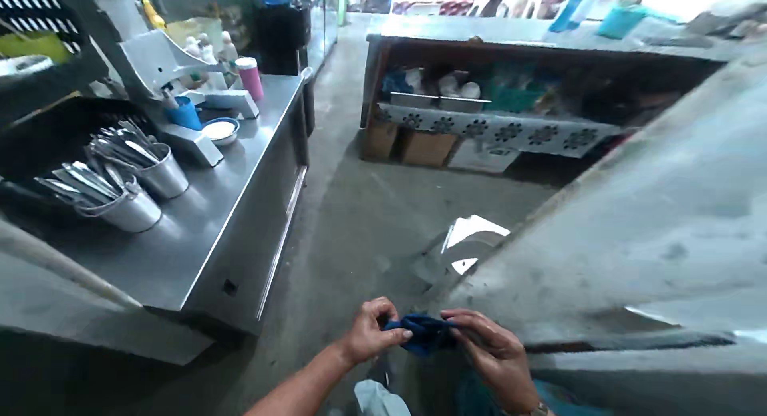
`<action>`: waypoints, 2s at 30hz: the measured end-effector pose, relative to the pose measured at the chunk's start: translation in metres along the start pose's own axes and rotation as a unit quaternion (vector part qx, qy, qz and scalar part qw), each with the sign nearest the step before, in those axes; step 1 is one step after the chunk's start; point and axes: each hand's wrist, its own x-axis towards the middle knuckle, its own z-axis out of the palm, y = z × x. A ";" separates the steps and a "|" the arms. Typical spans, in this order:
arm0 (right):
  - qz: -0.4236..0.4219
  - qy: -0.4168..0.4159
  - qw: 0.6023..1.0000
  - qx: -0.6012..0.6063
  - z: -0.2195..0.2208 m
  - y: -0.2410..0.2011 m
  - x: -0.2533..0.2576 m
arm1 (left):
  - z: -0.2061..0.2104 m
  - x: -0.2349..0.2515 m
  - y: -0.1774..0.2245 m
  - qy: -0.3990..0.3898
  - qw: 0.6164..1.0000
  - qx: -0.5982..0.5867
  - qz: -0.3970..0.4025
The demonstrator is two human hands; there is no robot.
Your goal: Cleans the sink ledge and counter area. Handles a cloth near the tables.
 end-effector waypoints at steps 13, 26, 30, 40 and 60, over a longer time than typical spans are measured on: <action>0.045 -0.079 0.990 0.107 0.008 0.096 0.230 | -0.050 0.199 0.000 0.132 0.952 0.276 -0.023; 0.110 -0.250 0.959 0.081 0.020 0.156 0.366 | -0.137 0.319 -0.022 0.122 0.990 -0.009 0.075; 0.177 -0.298 0.938 -0.028 0.020 0.155 0.410 | -0.180 0.363 -0.021 0.065 0.991 -0.085 0.086; 0.114 -0.096 0.989 0.018 0.048 0.187 0.467 | -0.267 0.423 -0.021 0.038 0.992 0.030 0.116; 0.069 0.110 0.986 0.109 -0.051 0.177 0.509 | -0.275 0.516 0.040 -0.047 0.995 0.035 0.076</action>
